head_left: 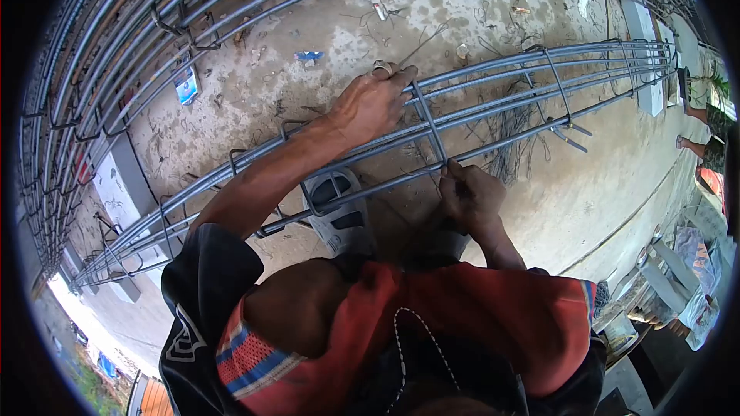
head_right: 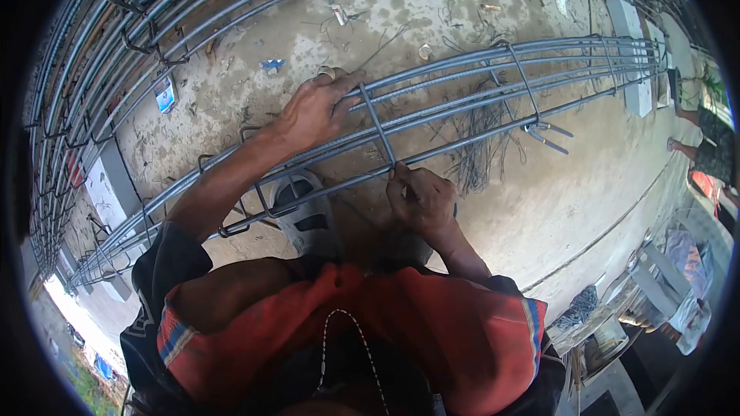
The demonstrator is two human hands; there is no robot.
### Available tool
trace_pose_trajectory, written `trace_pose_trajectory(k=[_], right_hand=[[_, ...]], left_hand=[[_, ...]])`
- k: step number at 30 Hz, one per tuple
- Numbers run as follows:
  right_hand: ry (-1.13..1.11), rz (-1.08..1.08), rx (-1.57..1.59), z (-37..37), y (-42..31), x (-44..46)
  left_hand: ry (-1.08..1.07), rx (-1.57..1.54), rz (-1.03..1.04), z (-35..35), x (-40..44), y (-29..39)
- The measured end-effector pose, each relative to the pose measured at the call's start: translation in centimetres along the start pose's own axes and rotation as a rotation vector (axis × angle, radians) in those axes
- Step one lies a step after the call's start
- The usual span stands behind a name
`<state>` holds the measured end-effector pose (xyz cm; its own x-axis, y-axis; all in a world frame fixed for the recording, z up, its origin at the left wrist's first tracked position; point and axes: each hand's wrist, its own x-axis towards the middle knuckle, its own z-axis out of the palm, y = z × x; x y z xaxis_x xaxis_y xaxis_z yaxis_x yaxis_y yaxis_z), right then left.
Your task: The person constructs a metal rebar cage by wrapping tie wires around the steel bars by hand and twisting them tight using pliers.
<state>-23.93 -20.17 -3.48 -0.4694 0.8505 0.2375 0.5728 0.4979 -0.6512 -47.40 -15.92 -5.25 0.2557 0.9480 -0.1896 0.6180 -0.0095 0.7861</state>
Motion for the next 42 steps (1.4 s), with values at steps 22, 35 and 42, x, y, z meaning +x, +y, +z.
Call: trace_pose_trajectory(k=[22,35,42], right_hand=[[0.089,0.081,0.232,0.4,0.9,-0.9],[0.087,0.009,0.322,-4.0,2.4,-0.6],[0.134,0.115,0.153,-5.6,2.8,-0.3]], left_hand=[[0.154,0.134,-0.076,1.3,0.2,0.3],[0.172,0.118,-0.016,1.3,0.2,0.0],[0.210,0.096,-0.039,1.1,0.1,0.5]])
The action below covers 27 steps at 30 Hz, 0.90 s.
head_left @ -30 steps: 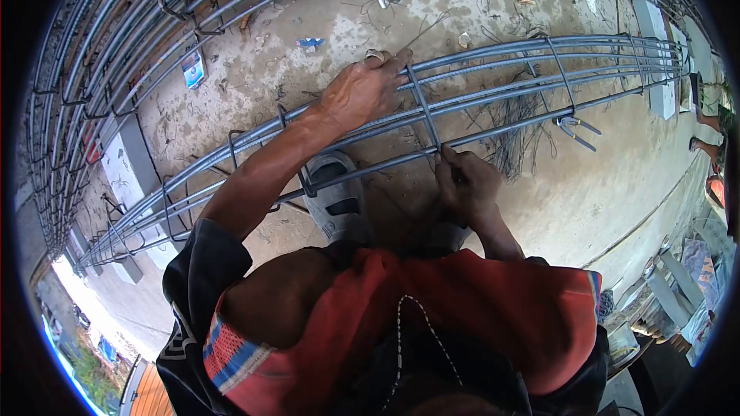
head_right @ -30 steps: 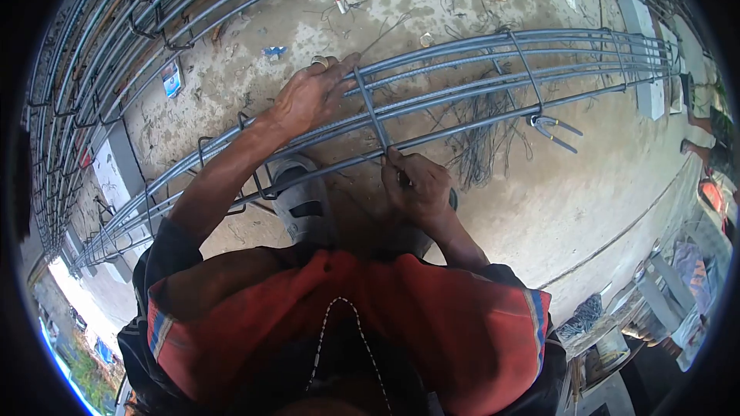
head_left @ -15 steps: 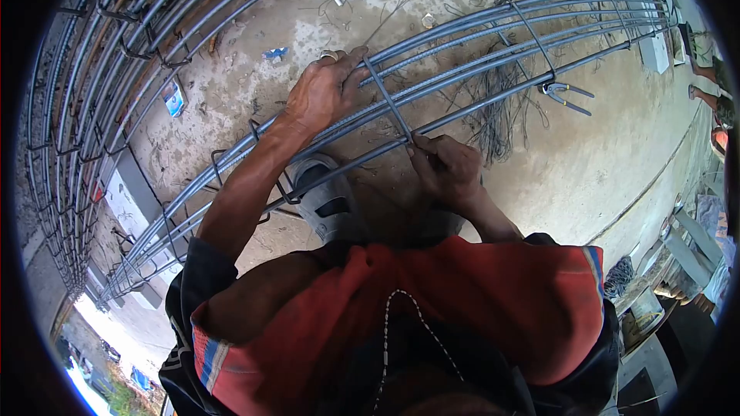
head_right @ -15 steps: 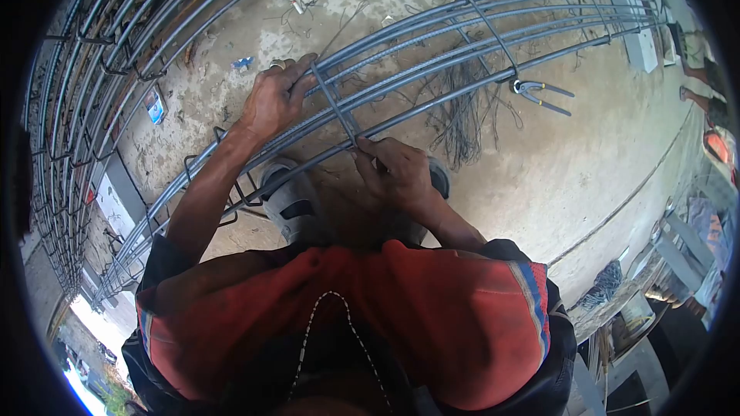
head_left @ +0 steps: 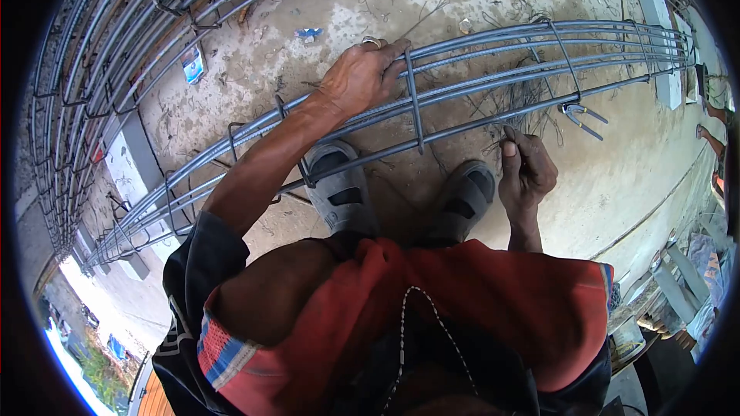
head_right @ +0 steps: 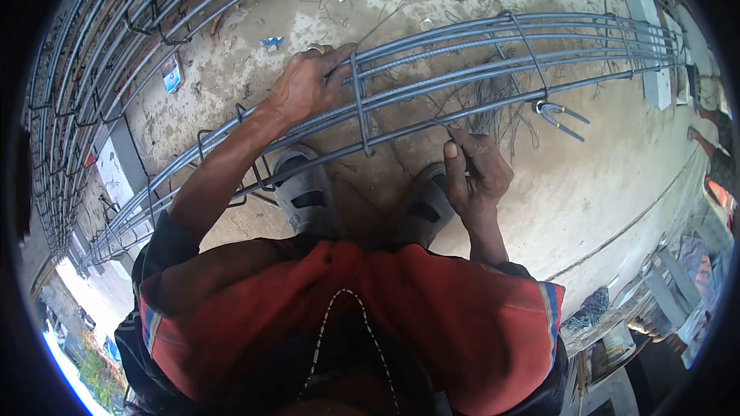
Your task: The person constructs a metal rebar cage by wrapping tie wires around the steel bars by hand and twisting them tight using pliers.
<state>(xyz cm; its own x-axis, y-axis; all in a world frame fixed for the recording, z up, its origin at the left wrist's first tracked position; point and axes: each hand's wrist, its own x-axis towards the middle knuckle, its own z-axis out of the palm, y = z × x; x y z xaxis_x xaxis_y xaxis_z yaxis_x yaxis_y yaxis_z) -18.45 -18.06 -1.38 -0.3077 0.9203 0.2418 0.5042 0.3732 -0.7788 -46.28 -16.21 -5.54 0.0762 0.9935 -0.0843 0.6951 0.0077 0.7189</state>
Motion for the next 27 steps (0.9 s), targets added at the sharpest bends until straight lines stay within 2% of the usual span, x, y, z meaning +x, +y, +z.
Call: trace_pose_trajectory(k=[4,8,14,17,20,21,23,27], right_hand=[[-0.102,-0.108,0.007,1.3,-1.2,-0.2],[-0.248,-0.127,-0.047,4.4,-3.6,-0.2],[-0.195,-0.040,-0.181,5.0,-2.0,-1.3],[-0.119,-0.095,-0.229,5.6,-2.0,-1.4],[-0.138,-0.037,-0.291,5.8,-2.0,-1.6],[-0.135,-0.078,-0.290,5.8,-1.9,-1.6],[-0.126,-0.164,-0.292,5.7,-1.5,-1.6],[-0.163,-0.194,-0.263,5.3,-1.1,-1.6]], left_hand=[[0.022,-0.012,0.015,0.3,-0.1,-0.5],[0.027,0.005,-0.004,0.1,-0.1,-0.3],[-0.001,0.016,-0.074,-0.1,-0.4,0.1],[0.000,-0.032,-0.109,0.2,0.0,-0.1],[0.012,-0.081,-0.155,0.2,0.1,0.0],[0.023,-0.095,-0.164,0.2,0.2,0.1],[0.034,-0.070,-0.115,0.3,0.2,0.0],[0.079,-0.071,-0.045,0.6,0.2,-0.5]])
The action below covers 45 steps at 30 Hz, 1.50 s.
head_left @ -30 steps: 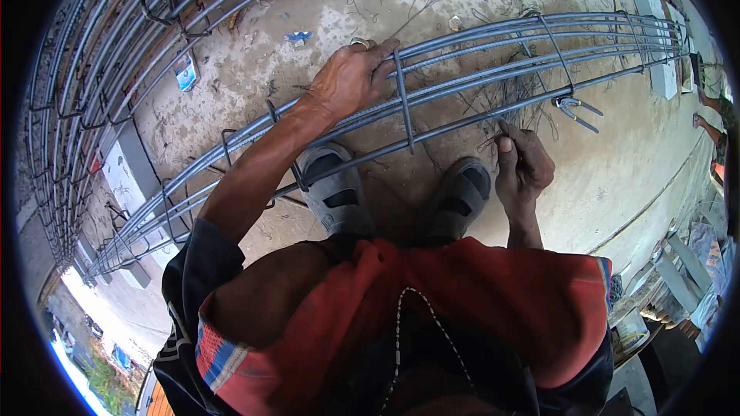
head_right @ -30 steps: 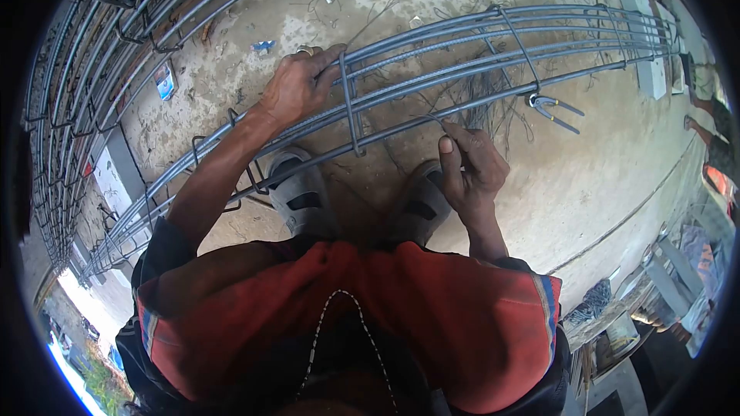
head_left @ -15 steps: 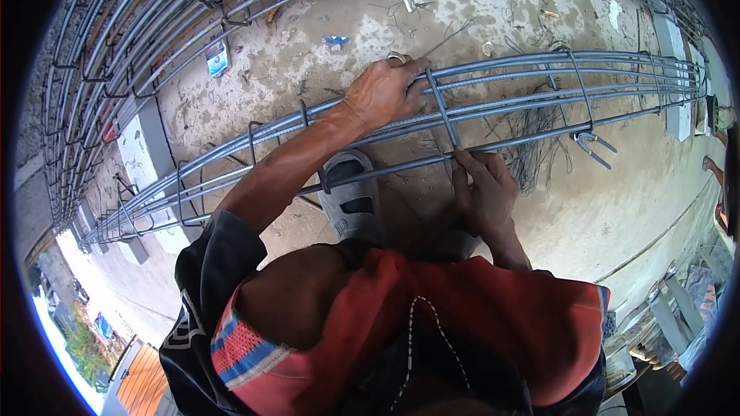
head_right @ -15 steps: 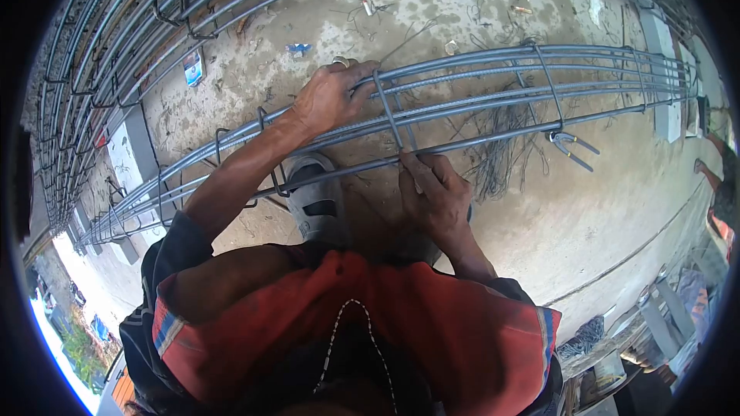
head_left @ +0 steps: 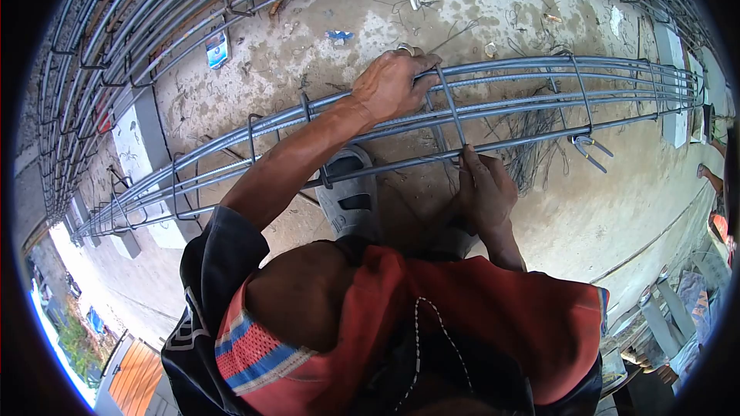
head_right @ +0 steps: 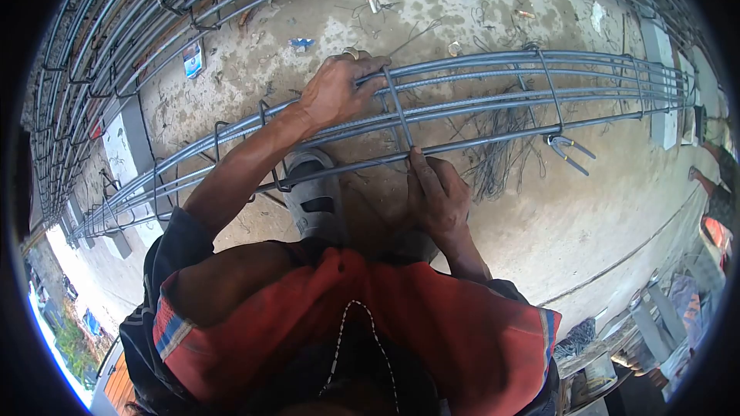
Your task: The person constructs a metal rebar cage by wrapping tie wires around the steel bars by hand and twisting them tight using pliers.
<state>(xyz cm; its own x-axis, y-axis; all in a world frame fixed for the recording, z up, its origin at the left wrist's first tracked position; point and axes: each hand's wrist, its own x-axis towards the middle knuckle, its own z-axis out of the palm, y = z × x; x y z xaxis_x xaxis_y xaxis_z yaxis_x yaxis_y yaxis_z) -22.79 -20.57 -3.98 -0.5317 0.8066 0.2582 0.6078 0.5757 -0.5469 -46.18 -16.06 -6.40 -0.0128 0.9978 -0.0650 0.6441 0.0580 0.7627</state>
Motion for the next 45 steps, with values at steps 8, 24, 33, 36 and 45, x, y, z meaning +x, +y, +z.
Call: trace_pose_trajectory(k=[8,24,33,36,45], right_hand=[[-0.259,0.156,0.122,-3.5,-0.7,1.8],[-0.821,-0.766,-0.443,-5.3,-0.1,27.1],[-1.013,-0.880,-0.188,1.9,2.7,31.1],[-1.053,-0.853,-0.107,3.2,3.4,31.3],[-1.482,-0.855,-0.159,6.2,3.2,32.5]], left_hand=[[-0.029,0.006,0.039,0.0,-0.1,-0.3],[0.211,0.030,0.005,-4.2,-2.8,-0.2],[0.188,-0.059,-0.175,-4.5,-4.0,-0.6],[0.122,-0.101,-0.261,-4.4,-3.7,-0.8],[-0.161,-0.325,-0.416,-3.9,-0.5,-1.2]])
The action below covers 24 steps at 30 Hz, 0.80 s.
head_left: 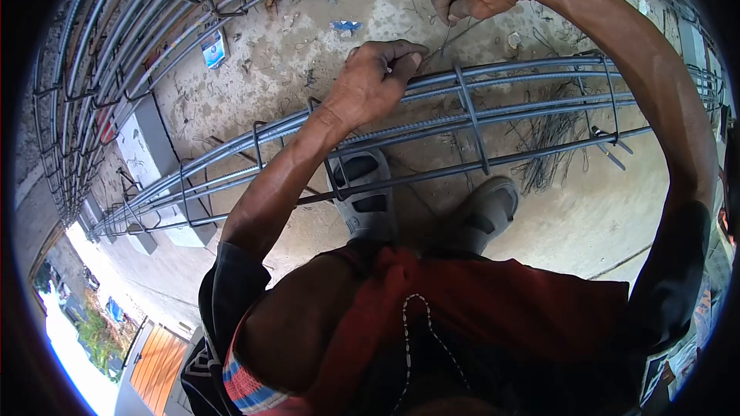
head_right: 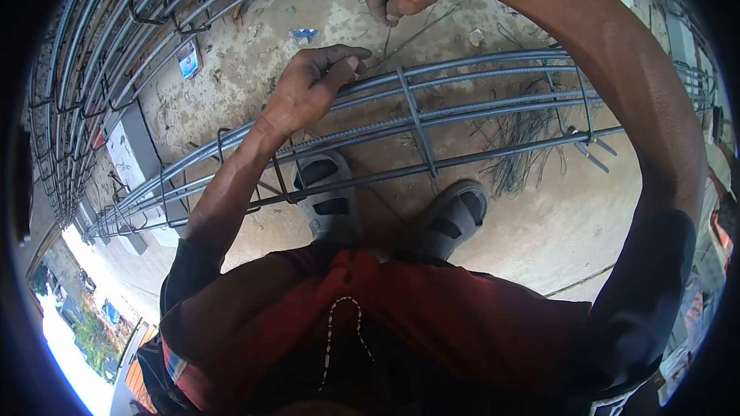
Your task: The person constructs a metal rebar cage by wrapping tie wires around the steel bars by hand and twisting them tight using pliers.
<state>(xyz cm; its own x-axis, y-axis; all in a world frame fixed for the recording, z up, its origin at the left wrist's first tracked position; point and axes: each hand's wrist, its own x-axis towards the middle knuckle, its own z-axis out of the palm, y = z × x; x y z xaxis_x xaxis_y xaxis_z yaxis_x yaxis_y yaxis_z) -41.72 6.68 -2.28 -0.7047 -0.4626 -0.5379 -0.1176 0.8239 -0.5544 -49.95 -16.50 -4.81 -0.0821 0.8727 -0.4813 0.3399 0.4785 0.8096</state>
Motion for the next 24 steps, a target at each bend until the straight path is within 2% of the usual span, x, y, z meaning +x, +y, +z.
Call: trace_pose_trajectory(k=[2,5,6,8,9,12,15,17,20,24], right_hand=[[0.174,-0.287,0.060,2.6,2.6,1.1],[0.328,-0.153,-0.095,5.1,2.1,2.6],[0.208,-0.079,-0.056,4.0,0.6,2.5],[-0.037,0.067,0.021,0.7,-3.0,1.9],[-0.029,0.063,0.031,0.8,-2.8,2.0],[-0.016,0.084,0.049,0.9,-2.5,2.1],[-0.038,0.194,0.060,0.8,-3.9,2.2],[-0.041,0.314,0.071,1.2,-5.0,2.5],[0.077,0.293,0.060,1.9,-5.2,2.4],[0.064,0.247,-0.068,1.6,-5.7,2.6]], left_hand=[[-0.024,-0.023,-0.009,-0.1,0.1,0.3],[-0.032,-0.015,0.009,0.0,0.1,0.6],[-0.029,-0.007,0.023,0.1,-0.1,0.7],[0.118,0.179,0.138,0.5,-1.2,1.7],[0.192,0.270,0.196,0.9,-1.9,2.2],[0.163,0.472,0.161,2.0,-4.4,2.5],[0.188,0.406,0.236,3.9,-4.6,2.3],[0.214,0.349,0.173,5.1,-3.8,1.7],[0.290,0.326,0.131,6.7,-2.5,0.6],[0.397,0.283,0.107,8.2,-2.5,0.1]])
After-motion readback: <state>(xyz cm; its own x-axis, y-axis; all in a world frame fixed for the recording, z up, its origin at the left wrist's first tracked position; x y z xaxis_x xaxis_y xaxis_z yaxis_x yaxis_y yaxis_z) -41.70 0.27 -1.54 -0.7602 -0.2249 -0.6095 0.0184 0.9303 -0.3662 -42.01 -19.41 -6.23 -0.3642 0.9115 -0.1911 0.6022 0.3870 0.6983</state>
